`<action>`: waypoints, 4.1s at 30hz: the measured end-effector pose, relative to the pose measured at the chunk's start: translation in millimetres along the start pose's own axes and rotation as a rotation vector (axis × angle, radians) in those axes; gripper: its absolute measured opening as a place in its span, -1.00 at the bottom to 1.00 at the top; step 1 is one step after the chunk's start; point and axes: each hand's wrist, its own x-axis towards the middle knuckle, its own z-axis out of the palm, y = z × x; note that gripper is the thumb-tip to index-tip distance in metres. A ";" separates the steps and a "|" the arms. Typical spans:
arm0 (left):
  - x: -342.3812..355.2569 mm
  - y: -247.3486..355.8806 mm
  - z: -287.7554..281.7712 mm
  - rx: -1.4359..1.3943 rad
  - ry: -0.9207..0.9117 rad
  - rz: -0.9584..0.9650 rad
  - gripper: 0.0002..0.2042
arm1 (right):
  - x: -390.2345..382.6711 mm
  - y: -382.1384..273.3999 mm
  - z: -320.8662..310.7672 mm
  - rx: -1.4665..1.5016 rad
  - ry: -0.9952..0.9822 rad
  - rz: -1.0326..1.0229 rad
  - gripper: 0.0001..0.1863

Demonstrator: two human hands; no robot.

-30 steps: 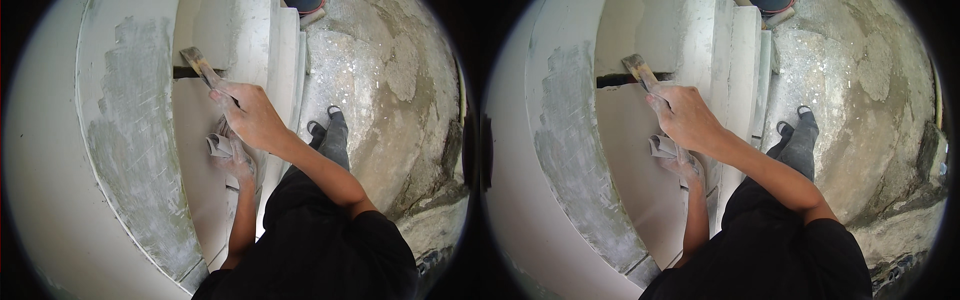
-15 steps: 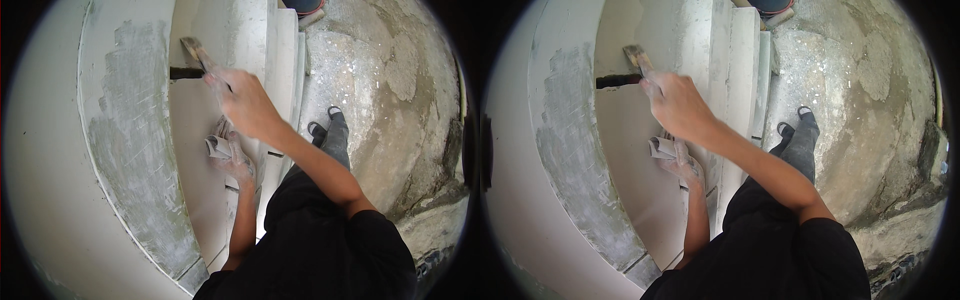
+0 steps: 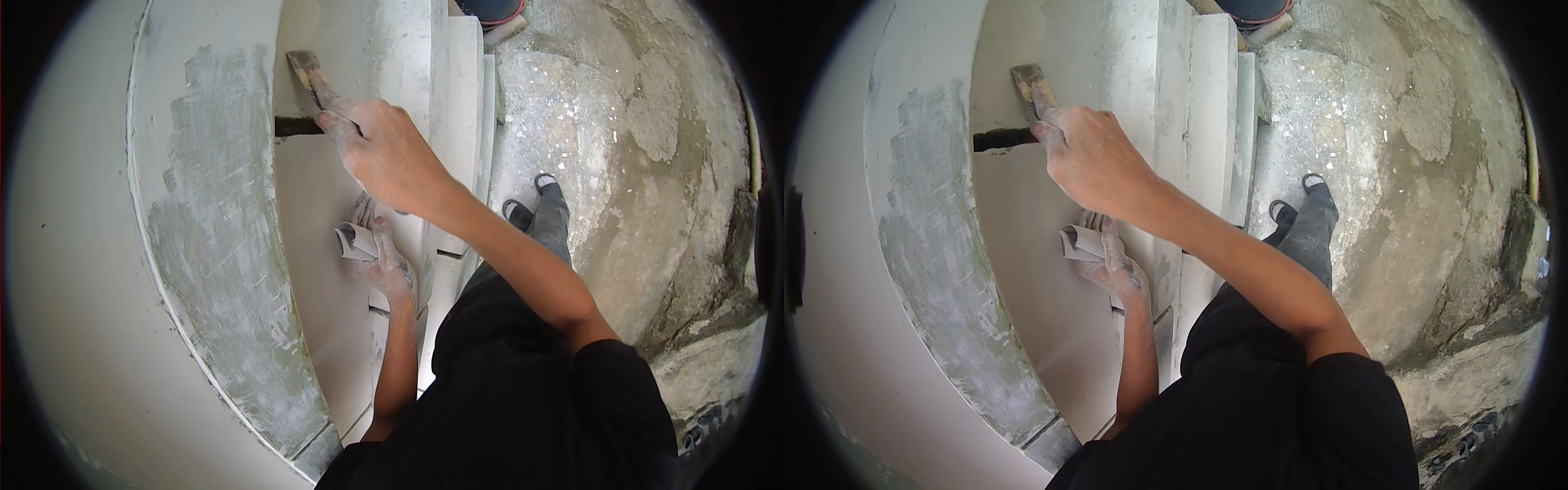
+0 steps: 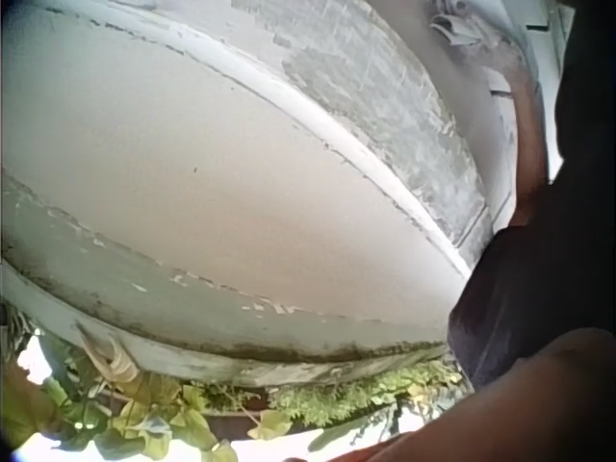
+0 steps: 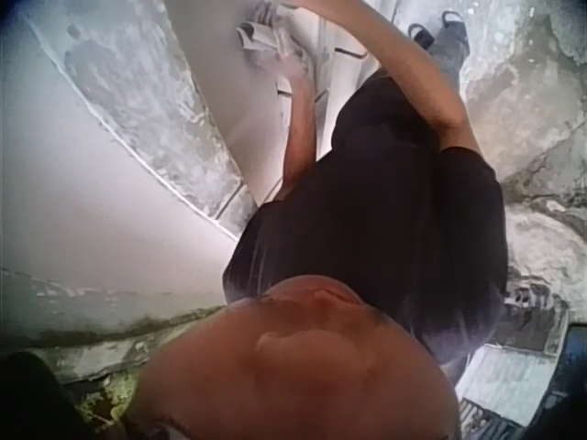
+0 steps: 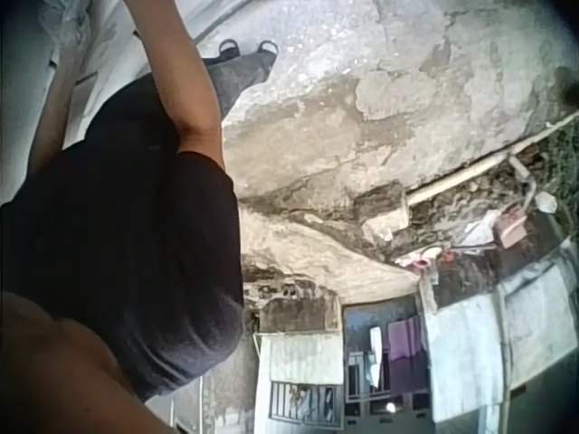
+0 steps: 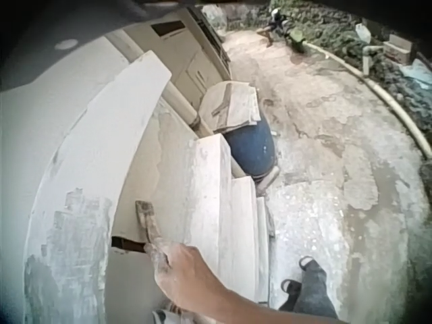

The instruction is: Scraping and smoothing concrete wall surfaces using a metal scraper tool.

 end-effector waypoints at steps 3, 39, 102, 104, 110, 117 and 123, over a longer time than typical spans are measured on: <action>-3.8 -14.5 -16.3 -0.003 0.053 0.007 -0.43 | -0.5 -11.3 4.7 0.076 -0.139 0.269 -0.61; 6.7 20.7 3.3 0.424 -0.243 0.366 -0.65 | 65.3 -2.9 -44.3 0.274 -0.095 0.201 -0.55; 60.9 29.1 75.5 0.764 -0.273 0.492 -0.62 | 117.3 35.9 -68.6 -0.008 -0.357 0.035 -0.30; 61.0 30.0 74.8 0.770 -0.255 0.514 -0.62 | 106.4 39.1 -69.5 -0.042 -0.333 0.002 -0.30; 60.8 27.8 78.5 0.764 -0.258 0.519 -0.62 | 129.3 32.2 -71.6 -0.062 -0.279 -0.012 -0.38; 61.1 29.2 76.6 0.773 -0.256 0.518 -0.62 | 121.0 35.6 -71.5 -0.013 -0.263 -0.046 -0.38; 61.4 29.1 75.4 0.792 -0.262 0.518 -0.62 | 121.3 33.4 -66.4 0.079 -0.189 -0.048 -0.39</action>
